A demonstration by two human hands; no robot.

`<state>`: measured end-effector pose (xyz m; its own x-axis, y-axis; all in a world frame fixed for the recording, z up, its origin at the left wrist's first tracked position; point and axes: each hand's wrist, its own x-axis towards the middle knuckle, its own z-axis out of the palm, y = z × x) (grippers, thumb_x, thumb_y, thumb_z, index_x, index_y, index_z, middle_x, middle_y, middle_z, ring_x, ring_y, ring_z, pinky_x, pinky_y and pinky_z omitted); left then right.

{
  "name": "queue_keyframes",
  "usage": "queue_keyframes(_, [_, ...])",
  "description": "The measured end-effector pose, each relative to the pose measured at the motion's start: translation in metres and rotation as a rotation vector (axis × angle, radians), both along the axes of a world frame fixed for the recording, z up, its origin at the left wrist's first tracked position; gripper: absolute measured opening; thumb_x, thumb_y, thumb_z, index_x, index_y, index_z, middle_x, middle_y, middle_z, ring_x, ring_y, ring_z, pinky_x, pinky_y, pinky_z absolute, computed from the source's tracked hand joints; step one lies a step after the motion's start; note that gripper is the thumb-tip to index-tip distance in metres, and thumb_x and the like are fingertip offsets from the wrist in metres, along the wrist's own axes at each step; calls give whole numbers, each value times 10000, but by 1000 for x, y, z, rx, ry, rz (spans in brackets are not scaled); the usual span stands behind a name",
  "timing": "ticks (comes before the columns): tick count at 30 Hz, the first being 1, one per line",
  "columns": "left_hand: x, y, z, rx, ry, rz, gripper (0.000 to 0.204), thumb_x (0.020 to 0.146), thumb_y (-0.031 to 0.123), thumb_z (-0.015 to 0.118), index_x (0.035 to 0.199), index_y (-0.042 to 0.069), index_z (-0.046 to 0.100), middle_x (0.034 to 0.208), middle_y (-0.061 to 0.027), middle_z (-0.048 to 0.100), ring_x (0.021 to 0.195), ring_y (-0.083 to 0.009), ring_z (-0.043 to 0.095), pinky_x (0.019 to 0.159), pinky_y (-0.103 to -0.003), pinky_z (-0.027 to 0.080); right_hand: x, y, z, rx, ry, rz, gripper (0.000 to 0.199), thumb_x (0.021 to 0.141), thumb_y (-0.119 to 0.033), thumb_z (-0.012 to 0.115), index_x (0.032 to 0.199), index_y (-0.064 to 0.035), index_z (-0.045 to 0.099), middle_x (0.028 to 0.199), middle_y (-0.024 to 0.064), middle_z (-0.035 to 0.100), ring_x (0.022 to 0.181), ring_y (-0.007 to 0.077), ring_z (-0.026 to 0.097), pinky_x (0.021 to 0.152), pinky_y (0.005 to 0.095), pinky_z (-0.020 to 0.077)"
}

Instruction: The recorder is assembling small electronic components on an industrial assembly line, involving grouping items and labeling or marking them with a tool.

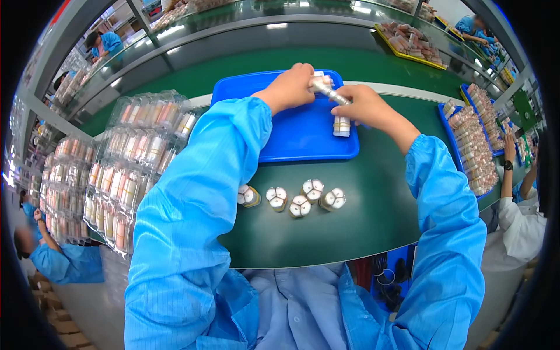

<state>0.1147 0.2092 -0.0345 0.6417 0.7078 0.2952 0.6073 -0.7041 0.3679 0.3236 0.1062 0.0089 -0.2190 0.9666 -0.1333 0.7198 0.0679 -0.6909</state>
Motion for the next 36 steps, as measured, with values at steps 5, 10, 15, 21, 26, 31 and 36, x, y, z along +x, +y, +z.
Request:
queue_keyframes(5, [-72, -44, 40, -305, -223, 102, 354, 795, 179, 751, 1110, 39, 674, 953, -41, 632, 861, -132, 599, 790, -299, 512, 18, -67, 21, 415, -34, 68, 257, 876, -129, 749, 1120, -54, 718, 952, 56, 626, 792, 160, 624, 626, 309, 511])
queue_keyframes(10, [-153, -183, 76, -338, -338, 265, 491, 787, 85, 807, 1240, 27, 627, 1117, -58, 684, 1011, -156, 646, 889, -337, 534, 13, -154, 25, 437, -160, 211, 252, 815, -116, 777, 1059, -78, 727, 955, 110, 581, 895, 301, 601, 767, 401, 501])
queue_keyframes(15, [-186, -245, 32, -208, -107, 354, 512, 728, 85, 867, 1190, 29, 652, 1051, -108, 671, 982, -272, 663, 882, -375, 521, -5, -168, 6, 284, 25, 213, 242, 867, -159, 757, 1088, -68, 720, 989, 120, 603, 941, 303, 618, 818, 392, 517])
queue_keyframes(21, [-187, -254, 15, -372, -28, 274, 481, 738, 138, 856, 1162, 17, 662, 1027, -129, 651, 1066, -348, 601, 909, -441, 491, 4, -56, 24, 615, -103, 76, 188, 826, -59, 626, 995, -28, 703, 1105, 162, 673, 1007, 345, 660, 880, 435, 526])
queue_keyframes(26, [-218, -244, 23, -540, -93, 247, 583, 828, -26, 712, 1383, 45, 547, 1138, -86, 674, 1133, -223, 611, 984, -349, 488, -25, 58, -16, 630, -388, 123, 261, 841, -121, 708, 1091, -51, 716, 1225, 178, 661, 1093, 372, 651, 940, 459, 524])
queue_keyframes(31, [-205, -203, 46, -421, -361, 373, 344, 956, 48, 654, 1296, 20, 610, 1178, -74, 674, 1042, -168, 637, 911, -295, 504, -34, 85, -28, 433, -466, 124, 349, 826, -228, 785, 1109, -38, 707, 1094, 171, 704, 982, 354, 682, 866, 436, 545])
queue_keyframes(36, [-135, -168, 52, -139, -710, 198, 363, 964, 134, 706, 1292, 11, 610, 1164, -57, 668, 1006, -166, 624, 893, -306, 527, -56, 8, 28, 97, 196, 83, 451, 803, -336, 835, 1099, -25, 698, 820, 70, 682, 539, 135, 603, 478, 296, 503])
